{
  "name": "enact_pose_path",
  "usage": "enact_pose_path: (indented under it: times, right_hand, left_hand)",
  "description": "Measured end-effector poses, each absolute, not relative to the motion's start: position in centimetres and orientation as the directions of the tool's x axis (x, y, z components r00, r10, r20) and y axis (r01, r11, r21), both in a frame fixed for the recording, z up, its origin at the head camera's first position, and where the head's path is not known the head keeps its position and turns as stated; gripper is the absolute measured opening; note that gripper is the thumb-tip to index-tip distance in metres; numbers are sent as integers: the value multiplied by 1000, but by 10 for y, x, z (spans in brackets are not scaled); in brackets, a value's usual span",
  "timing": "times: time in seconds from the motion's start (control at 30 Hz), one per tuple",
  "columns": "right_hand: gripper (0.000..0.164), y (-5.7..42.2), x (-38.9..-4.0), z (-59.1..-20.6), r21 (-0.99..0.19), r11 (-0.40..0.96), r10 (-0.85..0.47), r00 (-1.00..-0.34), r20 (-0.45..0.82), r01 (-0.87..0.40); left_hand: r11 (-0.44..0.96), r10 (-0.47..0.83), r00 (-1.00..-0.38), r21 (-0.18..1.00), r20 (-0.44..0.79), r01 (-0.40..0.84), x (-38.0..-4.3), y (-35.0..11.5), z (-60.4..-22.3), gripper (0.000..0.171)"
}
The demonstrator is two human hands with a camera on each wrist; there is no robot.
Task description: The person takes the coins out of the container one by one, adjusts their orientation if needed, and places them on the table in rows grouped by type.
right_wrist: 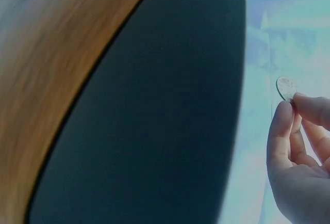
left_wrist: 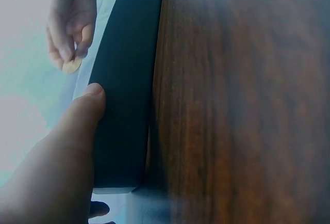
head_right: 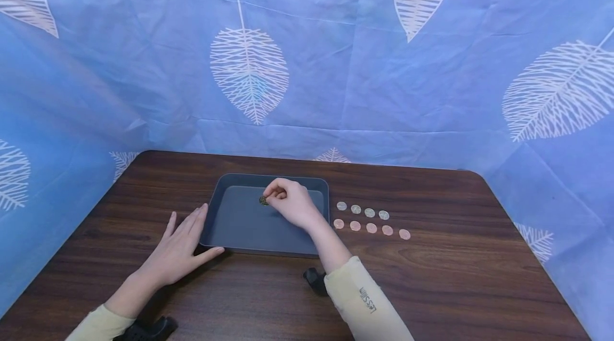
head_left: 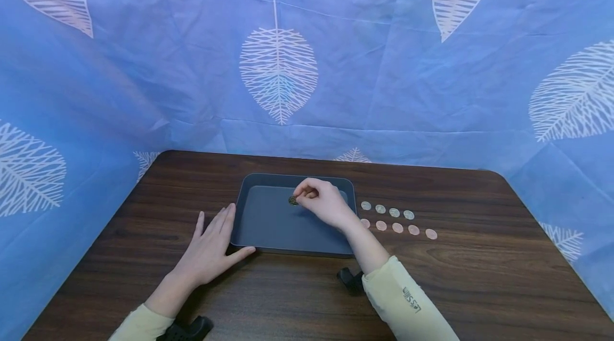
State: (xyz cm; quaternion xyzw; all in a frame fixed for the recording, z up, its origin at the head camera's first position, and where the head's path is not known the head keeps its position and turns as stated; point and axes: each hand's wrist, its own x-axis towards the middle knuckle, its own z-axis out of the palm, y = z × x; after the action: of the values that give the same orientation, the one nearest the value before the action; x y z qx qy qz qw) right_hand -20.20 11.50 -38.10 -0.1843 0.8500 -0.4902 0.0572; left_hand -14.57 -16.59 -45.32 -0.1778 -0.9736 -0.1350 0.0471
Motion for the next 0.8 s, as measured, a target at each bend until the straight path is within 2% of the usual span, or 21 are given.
enact_pose_path:
  times: [0.5,0.8]
  right_hand:
    - [18,210,-193,-372,-869,461,-199,-975,97,-180]
    - [28,267,-179,-373,-833,542,-89,-993,78,-114]
  left_hand:
    - [900,340,-930,237,141,365,-144,-166,-450,107]
    - [898,342,-928,241,145,369,-145,-167,-450,108]
